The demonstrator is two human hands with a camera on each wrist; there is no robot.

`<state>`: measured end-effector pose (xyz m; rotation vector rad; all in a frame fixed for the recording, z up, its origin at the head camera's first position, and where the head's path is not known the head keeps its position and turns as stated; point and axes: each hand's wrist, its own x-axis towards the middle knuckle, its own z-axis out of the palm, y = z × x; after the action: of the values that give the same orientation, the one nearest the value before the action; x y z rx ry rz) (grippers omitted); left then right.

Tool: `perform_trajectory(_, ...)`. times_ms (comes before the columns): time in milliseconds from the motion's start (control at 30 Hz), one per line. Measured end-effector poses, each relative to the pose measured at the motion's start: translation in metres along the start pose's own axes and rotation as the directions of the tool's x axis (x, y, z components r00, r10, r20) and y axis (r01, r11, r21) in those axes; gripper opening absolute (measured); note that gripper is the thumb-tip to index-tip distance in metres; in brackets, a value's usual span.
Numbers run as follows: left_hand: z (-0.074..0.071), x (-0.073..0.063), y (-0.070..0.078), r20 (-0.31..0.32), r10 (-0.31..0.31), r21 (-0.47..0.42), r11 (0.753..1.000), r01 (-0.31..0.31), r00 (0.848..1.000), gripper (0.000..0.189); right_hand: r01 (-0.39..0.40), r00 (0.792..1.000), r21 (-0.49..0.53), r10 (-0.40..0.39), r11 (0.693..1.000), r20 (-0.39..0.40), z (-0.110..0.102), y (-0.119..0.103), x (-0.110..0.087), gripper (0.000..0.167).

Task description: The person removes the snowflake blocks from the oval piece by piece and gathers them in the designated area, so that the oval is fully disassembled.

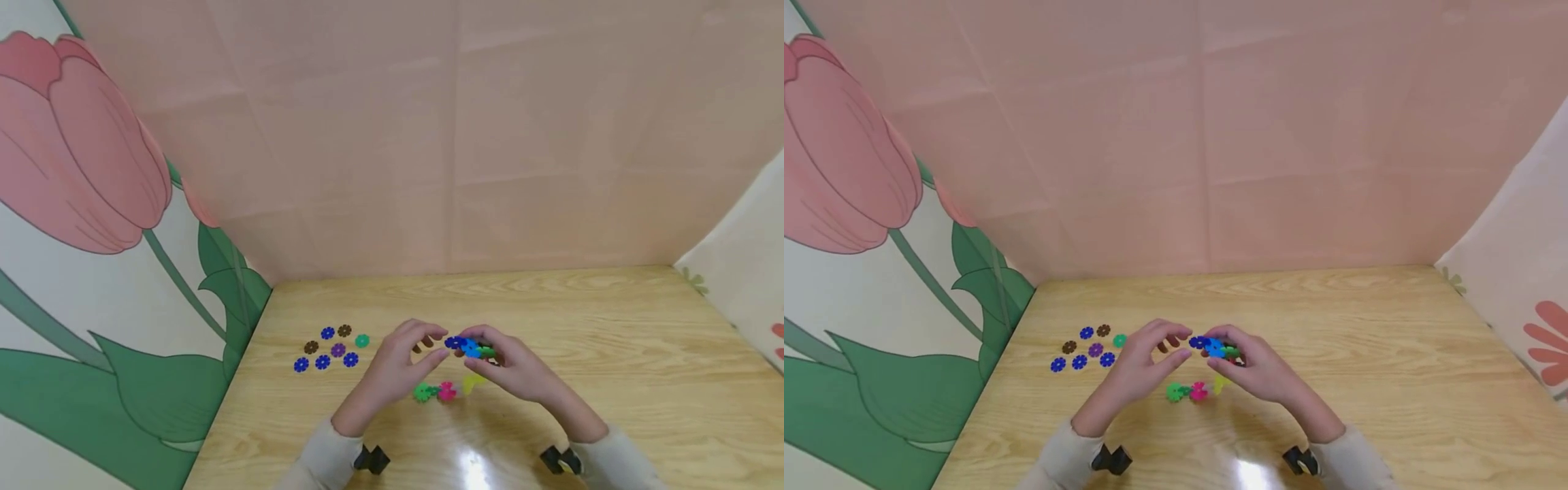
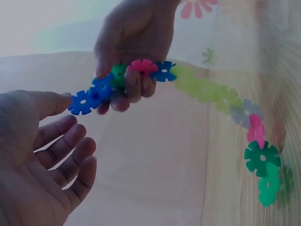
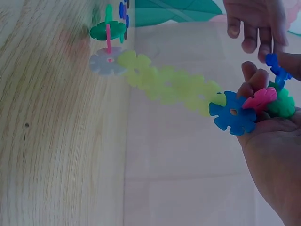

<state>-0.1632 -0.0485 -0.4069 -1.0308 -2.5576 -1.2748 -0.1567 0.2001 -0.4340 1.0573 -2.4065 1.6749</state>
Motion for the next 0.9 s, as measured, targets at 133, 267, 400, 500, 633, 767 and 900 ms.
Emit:
perform_trajectory(133, 0.0049, 0.0034, 0.0021, 0.000, 0.020, -0.013, 1.000, -0.020, 1.000, 0.030, -0.002, 1.000, 0.024, 0.001, 1.000, 0.022, 0.0014, 0.0000, 0.0003, 0.028)
perform_trajectory(267, 0.0076, 0.0057, 0.0037, 0.006, 0.030, -0.012, 0.999, -0.030, 1.000, 0.027, 0.016, 0.999, 0.029, -0.017, 0.999, 0.029, 0.0029, -0.0003, 0.0018, 0.028)
perform_trajectory(400, 0.0080, 0.0065, 0.0046, 0.008, 0.026, -0.013, 1.000, -0.026, 1.000, 0.025, 0.031, 0.999, 0.009, -0.031, 0.999, 0.033, 0.0033, -0.0014, 0.0037, 0.028)
perform_trajectory(500, 0.0079, 0.0077, 0.0049, 0.004, 0.026, -0.019, 0.999, -0.026, 1.000, 0.023, 0.034, 0.999, -0.007, -0.034, 0.999, 0.033, 0.0026, -0.0014, 0.0047, 0.028)
perform_trajectory(633, 0.0080, 0.0097, 0.0035, 0.000, 0.027, -0.021, 0.999, -0.027, 1.000, 0.021, 0.033, 0.999, -0.009, -0.033, 0.999, 0.038, 0.0014, -0.0002, 0.0062, 0.028)
perform_trajectory(767, 0.0082, 0.0099, 0.0019, -0.009, 0.023, -0.014, 1.000, -0.023, 1.000, 0.019, 0.017, 0.999, 0.004, -0.017, 1.000, 0.042, 0.0018, 0.0007, 0.0054, 0.027)
perform_trajectory(900, 0.0090, 0.0095, -0.0001, -0.023, 0.042, 0.019, 0.999, -0.042, 0.999, 0.017, 0.009, 1.000, 0.013, -0.010, 1.000, 0.030, 0.0039, 0.0013, 0.0037, 0.027)
